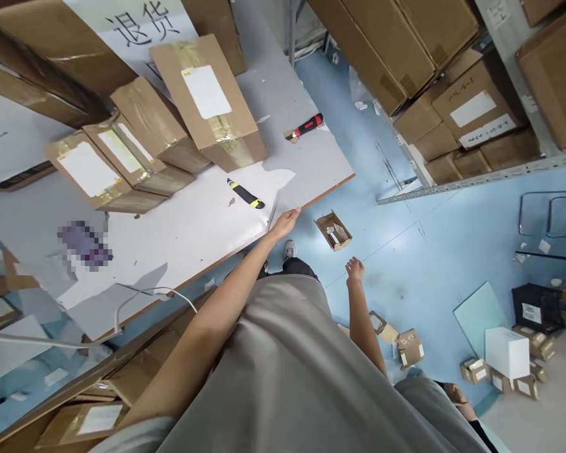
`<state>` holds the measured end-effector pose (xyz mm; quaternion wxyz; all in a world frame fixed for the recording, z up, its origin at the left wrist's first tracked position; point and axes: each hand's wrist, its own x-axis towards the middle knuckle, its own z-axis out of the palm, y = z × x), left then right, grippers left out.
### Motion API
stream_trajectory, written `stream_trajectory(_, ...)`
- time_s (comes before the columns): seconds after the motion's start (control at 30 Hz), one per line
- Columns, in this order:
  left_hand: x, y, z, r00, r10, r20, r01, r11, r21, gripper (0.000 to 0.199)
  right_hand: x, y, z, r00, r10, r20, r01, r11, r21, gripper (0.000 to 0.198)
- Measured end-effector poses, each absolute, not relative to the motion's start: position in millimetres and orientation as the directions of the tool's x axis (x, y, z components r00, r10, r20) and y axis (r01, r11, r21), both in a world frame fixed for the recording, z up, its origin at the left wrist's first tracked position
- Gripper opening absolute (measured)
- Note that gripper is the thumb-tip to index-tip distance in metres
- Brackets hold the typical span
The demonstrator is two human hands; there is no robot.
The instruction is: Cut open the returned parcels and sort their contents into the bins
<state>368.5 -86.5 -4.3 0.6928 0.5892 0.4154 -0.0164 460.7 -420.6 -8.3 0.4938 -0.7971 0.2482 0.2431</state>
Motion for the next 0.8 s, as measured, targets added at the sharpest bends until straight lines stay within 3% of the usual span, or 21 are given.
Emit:
stream_trajectory(0.1,329,-71,3,0.569,0.538,-0.622,0.488,0.388,0.782,0.062,464,-373,-13,0.751,-0.067,-0.657,-0.604,-0.472,-0.642,0.027)
stream_trajectory(0.27,246,-44,15,0.349,0.683,-0.642,0.403,0.510,0.760,0.068,464,-240,-14,0.705,0.344,-0.621,-0.378,-0.558,-0.738,0.026)
stream_trajectory(0.43,162,-5,21,0.105,0.791,-0.603,0.273,0.560,0.782,0.065,435,-83,0,0.517,0.711,-0.477,-0.146,-0.476,-0.867,0.035)
stream_trajectory(0.53,114,23,23,-0.041,0.832,-0.554,0.121,0.554,0.824,0.045,400,3,15,0.363,0.871,-0.331,-0.005,-0.353,-0.936,0.041)
stream_trajectory(0.6,84,43,24,-0.109,0.843,-0.527,0.034,0.533,0.846,0.028,375,52,26,0.245,0.944,-0.222,0.099,-0.252,-0.963,0.050)
stream_trajectory(0.7,46,77,26,-0.180,0.851,-0.493,-0.038,0.495,0.868,0.043,341,113,44,0.150,0.979,-0.138,0.217,-0.169,-0.961,0.062)
stream_trajectory(0.8,24,111,28,-0.190,0.862,-0.471,-0.047,0.471,0.881,0.053,310,157,57,0.084,0.990,-0.115,0.311,-0.136,-0.941,0.061)
